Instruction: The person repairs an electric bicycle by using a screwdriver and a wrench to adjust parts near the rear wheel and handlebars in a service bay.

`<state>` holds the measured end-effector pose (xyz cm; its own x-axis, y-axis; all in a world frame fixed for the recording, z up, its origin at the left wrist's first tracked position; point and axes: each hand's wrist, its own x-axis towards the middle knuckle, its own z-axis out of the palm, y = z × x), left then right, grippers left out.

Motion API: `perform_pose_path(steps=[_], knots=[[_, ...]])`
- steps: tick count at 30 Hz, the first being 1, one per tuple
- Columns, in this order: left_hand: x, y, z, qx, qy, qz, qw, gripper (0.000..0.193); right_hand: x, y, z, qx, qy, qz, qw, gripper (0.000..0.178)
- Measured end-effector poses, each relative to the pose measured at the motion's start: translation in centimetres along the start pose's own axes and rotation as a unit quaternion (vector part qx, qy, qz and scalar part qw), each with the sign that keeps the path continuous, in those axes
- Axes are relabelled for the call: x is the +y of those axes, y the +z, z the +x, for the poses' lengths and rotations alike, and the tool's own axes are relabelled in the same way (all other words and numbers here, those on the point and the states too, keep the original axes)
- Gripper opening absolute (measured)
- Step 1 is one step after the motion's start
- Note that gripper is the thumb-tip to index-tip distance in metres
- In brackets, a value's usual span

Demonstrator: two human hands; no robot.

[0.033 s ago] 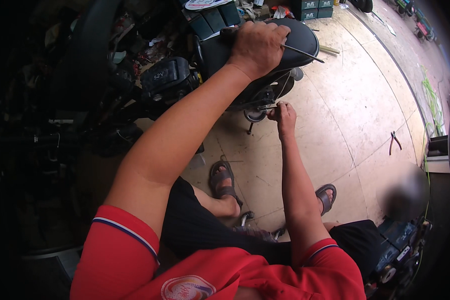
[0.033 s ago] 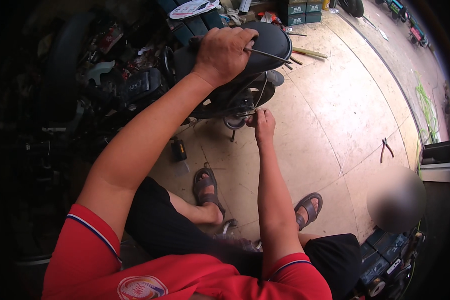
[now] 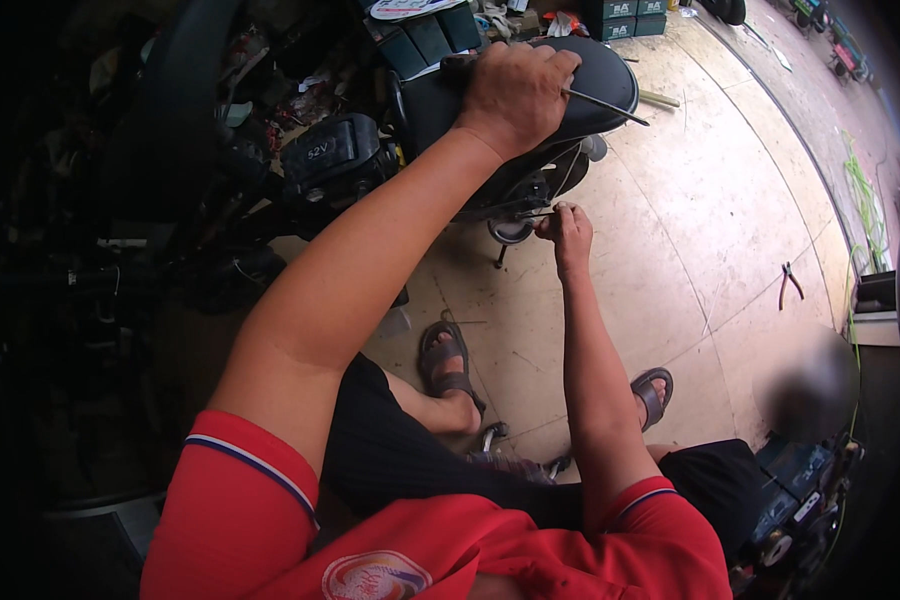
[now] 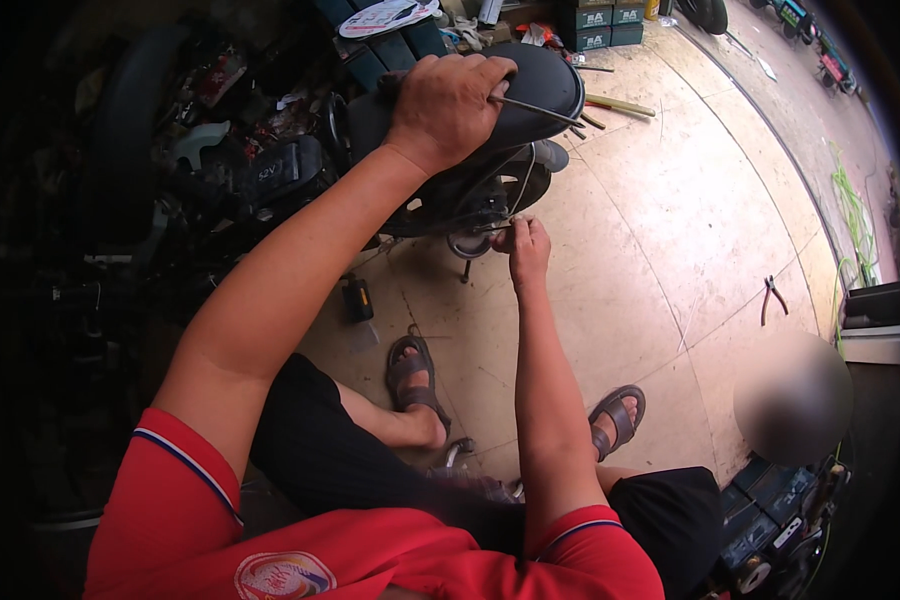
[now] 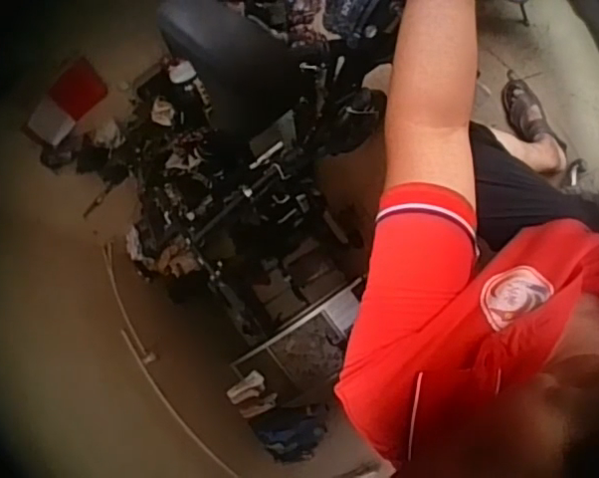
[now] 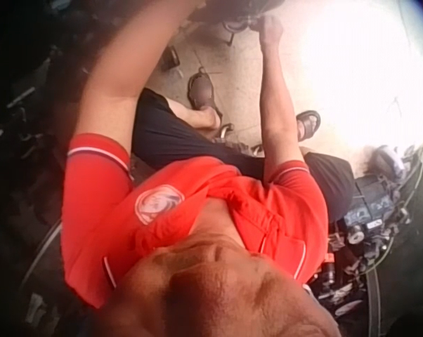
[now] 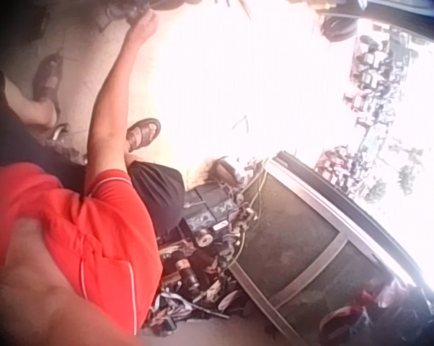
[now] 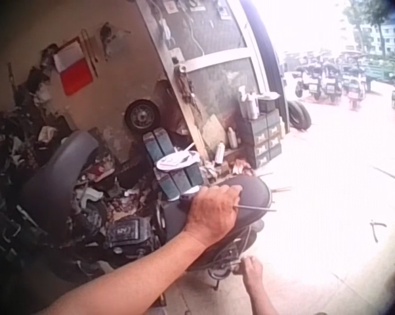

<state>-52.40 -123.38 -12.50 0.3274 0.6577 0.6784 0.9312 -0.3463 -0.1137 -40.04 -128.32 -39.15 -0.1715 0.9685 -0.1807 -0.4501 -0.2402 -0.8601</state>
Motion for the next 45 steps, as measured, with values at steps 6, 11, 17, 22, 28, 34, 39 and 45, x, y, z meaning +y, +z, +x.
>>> perform_pose_path(steps=[6, 11, 17, 22, 28, 34, 39, 45], knots=[[-0.4, 0.2, -0.3, 0.015, 0.006, 0.008, 1.0, 0.016, 0.0, 0.8, -0.4, 0.005, 0.017, 0.025, 1.0, 0.022], [0.4, -1.4, 0.1, -0.001, -0.003, 0.003, 1.0, 0.018, -1.3, 2.9, -1.5, 0.046, -0.019, -0.045, 0.998, 0.023], [0.9, -0.6, 0.2, 0.002, -0.004, -0.021, 1.0, 0.018, -1.6, 6.5, -5.9, -0.083, -0.291, -0.514, 0.803, 0.018], [-7.7, 7.0, -2.9, 0.065, -0.066, -0.447, 0.89, 0.035, 3.5, 12.8, -10.3, -0.2, -0.277, -0.613, 0.713, 0.022], [-1.7, 1.0, -1.1, 0.02, 0.087, 0.035, 0.995, 0.042, -0.2, 9.0, -11.3, -0.129, -0.24, -0.56, 0.782, 0.028], [-1.4, 0.1, -0.5, -0.006, 0.106, 0.046, 0.993, 0.04, 4.4, -1.9, -10.9, -0.041, 0.003, -0.649, 0.76, 0.03], [3.3, -2.7, -1.1, 0.116, 0.125, -0.054, 0.984, 0.023, 4.4, -8.5, -11.0, -0.018, 0.066, -0.675, 0.735, 0.036], [15.6, -4.2, -9.4, 0.087, -0.205, -0.368, 0.903, 0.013, -3.6, -9.2, -10.8, 0.041, 0.235, -0.163, 0.957, 0.048]])
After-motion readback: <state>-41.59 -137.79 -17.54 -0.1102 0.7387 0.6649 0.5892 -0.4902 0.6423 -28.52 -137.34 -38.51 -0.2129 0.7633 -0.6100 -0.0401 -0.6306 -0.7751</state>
